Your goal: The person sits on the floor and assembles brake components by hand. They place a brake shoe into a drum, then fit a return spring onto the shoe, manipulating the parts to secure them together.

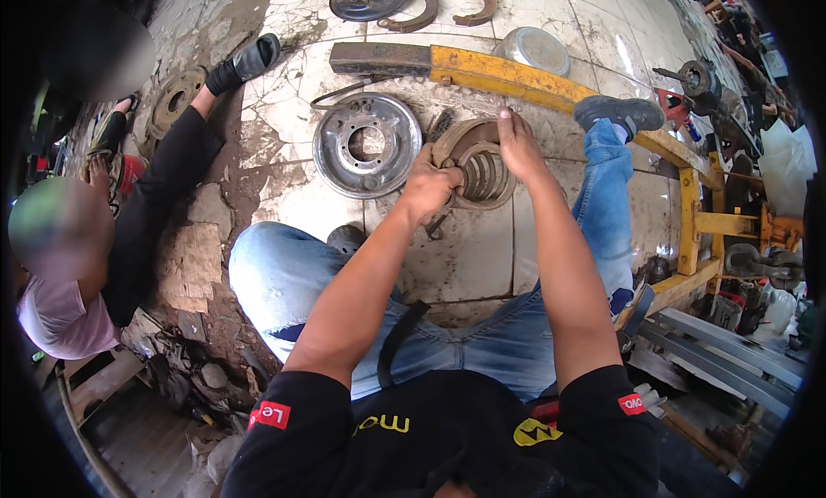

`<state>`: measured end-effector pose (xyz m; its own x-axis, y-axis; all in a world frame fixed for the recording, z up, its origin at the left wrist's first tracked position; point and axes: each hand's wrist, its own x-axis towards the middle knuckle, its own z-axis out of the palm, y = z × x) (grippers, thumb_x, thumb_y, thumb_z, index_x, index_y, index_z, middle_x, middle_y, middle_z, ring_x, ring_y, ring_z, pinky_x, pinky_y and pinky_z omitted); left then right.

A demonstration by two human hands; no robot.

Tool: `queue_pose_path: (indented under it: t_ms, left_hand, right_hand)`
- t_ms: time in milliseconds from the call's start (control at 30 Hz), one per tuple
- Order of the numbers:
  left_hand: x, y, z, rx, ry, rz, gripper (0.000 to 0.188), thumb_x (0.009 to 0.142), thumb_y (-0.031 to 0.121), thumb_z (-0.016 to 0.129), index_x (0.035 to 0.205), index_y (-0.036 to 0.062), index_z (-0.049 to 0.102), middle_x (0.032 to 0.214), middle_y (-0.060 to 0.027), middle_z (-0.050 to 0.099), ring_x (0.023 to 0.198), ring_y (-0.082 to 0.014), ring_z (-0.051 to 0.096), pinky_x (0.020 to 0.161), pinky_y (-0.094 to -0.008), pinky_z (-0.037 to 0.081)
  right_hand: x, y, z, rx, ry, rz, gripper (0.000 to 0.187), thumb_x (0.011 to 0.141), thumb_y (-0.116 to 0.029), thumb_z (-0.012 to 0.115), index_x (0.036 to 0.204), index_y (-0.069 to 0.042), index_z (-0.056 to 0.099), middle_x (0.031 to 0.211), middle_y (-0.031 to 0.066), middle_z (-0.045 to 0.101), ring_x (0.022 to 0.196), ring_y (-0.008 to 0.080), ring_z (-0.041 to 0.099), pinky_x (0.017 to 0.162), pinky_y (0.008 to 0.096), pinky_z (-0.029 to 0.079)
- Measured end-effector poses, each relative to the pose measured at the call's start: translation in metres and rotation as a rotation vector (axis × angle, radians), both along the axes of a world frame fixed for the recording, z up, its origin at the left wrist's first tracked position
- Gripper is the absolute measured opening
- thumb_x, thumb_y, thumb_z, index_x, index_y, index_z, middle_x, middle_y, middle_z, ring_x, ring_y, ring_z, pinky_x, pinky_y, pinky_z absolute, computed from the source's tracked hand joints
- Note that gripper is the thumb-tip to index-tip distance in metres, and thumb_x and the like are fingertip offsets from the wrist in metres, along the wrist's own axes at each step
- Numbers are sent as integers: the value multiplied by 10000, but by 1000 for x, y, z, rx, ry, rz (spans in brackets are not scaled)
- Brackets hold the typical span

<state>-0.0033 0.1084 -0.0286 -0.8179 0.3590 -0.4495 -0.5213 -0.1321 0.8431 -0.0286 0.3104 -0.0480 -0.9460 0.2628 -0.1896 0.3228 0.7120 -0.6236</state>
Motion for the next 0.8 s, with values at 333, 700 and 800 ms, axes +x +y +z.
queue_pose_path:
  t_ms: [333, 700, 800]
  left_hand:
    - [3, -6, 5, 43, -13, 55, 354, 789, -43, 589, 1132, -20, 505, 900, -94, 623, 675, -158, 585, 582, -286, 481]
    - [0, -5, 9, 30, -21, 59, 347, 791, -30, 593, 1124, -31, 496, 912, -95, 616, 681, -158, 587, 575, -288, 493]
    - [2, -5, -1, 50, 20, 26, 388, 792, -35, 596, 1163, -38, 486, 913, -100, 619, 681, -165, 597, 586, -293, 506]
  right_hand:
    - [4, -9, 18, -99, -72, 25, 782, 992, -630, 192, 1429, -23, 420, 1480, 205, 410, 1396, 358, 351, 1160, 418, 263]
    - [9, -27, 18, 65, 144, 129, 815, 976, -664, 179, 1424, -32, 433, 1456, 231, 430, 1373, 383, 379, 1153, 443, 271]
    - [7, 15, -2, -266, -118, -114, 795, 983, -648, 207, 1436, -31, 421, 1482, 227, 398, 1395, 376, 349, 1161, 435, 258]
